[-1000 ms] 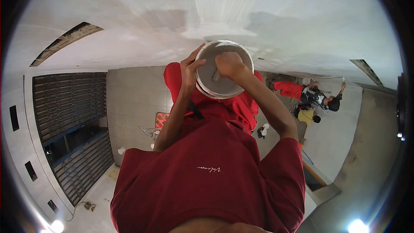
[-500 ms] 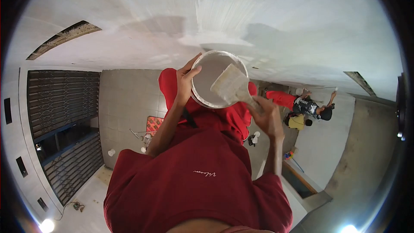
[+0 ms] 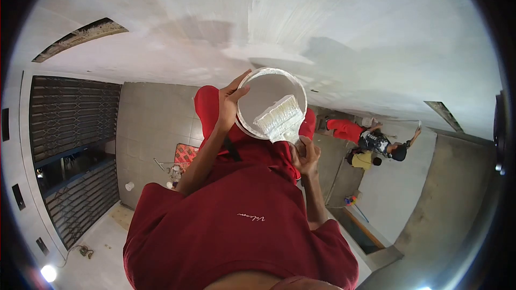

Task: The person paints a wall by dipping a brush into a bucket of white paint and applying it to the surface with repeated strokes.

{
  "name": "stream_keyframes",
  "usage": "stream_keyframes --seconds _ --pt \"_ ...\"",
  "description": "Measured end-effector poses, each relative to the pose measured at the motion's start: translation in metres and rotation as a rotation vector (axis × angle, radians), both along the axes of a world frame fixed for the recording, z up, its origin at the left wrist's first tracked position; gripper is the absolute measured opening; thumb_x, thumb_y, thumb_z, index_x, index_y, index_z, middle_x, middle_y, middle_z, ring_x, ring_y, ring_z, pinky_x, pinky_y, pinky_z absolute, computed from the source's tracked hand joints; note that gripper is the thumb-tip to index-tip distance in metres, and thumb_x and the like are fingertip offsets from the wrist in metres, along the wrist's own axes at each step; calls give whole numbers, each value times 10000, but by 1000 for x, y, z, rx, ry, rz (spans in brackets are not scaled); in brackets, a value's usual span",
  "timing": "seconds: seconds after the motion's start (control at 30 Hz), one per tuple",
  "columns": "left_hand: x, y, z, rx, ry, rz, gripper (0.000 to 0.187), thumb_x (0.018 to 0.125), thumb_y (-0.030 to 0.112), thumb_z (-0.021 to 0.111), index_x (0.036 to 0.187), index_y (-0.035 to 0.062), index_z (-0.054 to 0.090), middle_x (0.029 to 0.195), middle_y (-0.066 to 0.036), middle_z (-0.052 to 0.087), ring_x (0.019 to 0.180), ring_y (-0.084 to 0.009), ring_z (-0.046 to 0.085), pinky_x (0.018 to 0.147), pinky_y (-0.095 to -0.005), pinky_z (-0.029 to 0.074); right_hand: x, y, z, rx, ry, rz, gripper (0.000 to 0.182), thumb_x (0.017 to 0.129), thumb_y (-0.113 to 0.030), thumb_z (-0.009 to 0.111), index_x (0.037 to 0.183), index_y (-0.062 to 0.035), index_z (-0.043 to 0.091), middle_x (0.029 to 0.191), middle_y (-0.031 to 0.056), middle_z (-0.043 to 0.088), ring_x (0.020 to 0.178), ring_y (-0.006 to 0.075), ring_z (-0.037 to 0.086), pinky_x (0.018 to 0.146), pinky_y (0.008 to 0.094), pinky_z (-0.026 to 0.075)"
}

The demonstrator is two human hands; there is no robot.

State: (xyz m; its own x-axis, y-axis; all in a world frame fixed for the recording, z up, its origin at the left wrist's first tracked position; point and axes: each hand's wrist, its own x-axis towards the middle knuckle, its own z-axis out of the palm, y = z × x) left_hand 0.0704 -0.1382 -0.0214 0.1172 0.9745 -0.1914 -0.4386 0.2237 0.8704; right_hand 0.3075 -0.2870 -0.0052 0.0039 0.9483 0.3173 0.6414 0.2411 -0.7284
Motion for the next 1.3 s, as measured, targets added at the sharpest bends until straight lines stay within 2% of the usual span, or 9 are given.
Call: stream_keyframes --seconds 0.17,0.5,0.77,0.87,0.9,0.97,1.1,1.13,1.3 --pt "-5 4 -5 -5 7 5 447 906 79 595 1340 -26 564 1304 -111 624 1165 -157 576 1030 -293 412 2 1 -4 -288 169 -28 230 871 -190 718 905 5 601 563 64 459 475 122 434 463 293 353" --pt "-1 3 0 38 54 16 462 894 103 607 1339 -18 570 1279 -116 637 1124 -148 595 1002 -284 432 6 2 16 -561 495 41 449 1042 -382 461 830 -14 608 577 -16 491 453 49 427 412 231 321" --pt "1 3 -5 211 300 50 499 884 92 587 1365 -30 539 1305 -123 619 1188 -180 561 1068 -324 394 2 0 30 -549 619 5 358 1038 -310 487 908 -13 641 641 -44 506 566 49 458 504 238 377" --pt "-1 -1 -19 97 -61 22 530 848 34 532 1373 -34 530 1199 -120 663 1059 -168 617 985 -312 469 1 15 67 -539 722 18 394 1039 -324 483 851 -6 622 616 -22 503 547 60 453 492 257 365" --pt "-6 0 -30 220 211 13 522 839 39 538 1356 -33 550 1157 -120 676 1019 -158 621 947 -302 486 6 27 73 -422 672 35 396 1039 -319 482 845 -2 616 619 -21 507 548 62 453 494 257 366" --pt "-3 2 -32 120 126 39 511 835 69 558 1336 -32 573 1143 -116 678 989 -151 618 919 -288 485 22 50 95 -219 571 66 400 1040 -311 482 832 8 604 623 -19 516 551 66 453 498 258 369" --pt "2 -2 -4 67 53 24 497 848 81 568 1331 -37 575 1143 -115 677 1001 -161 614 917 -279 471 35 111 230 88 246 -1 336 1019 -172 490 1230 66 598 657 19 558 582 76 472 554 244 429" --pt "2 -1 -15 92 32 24 492 851 80 570 1327 -42 576 1146 -118 675 1012 -167 614 925 -282 467 42 127 257 302 74 5 424 987 -92 514 1385 50 485 687 55 571 600 80 491 585 228 442" --pt "1 2 -29 124 -112 39 477 853 73 577 1309 -67 579 1160 -133 671 1052 -196 619 960 -300 456 14 197 407 995 -271 -168 445 909 0 631 1346 4 543 717 156 584 575 235 551 543 318 465"
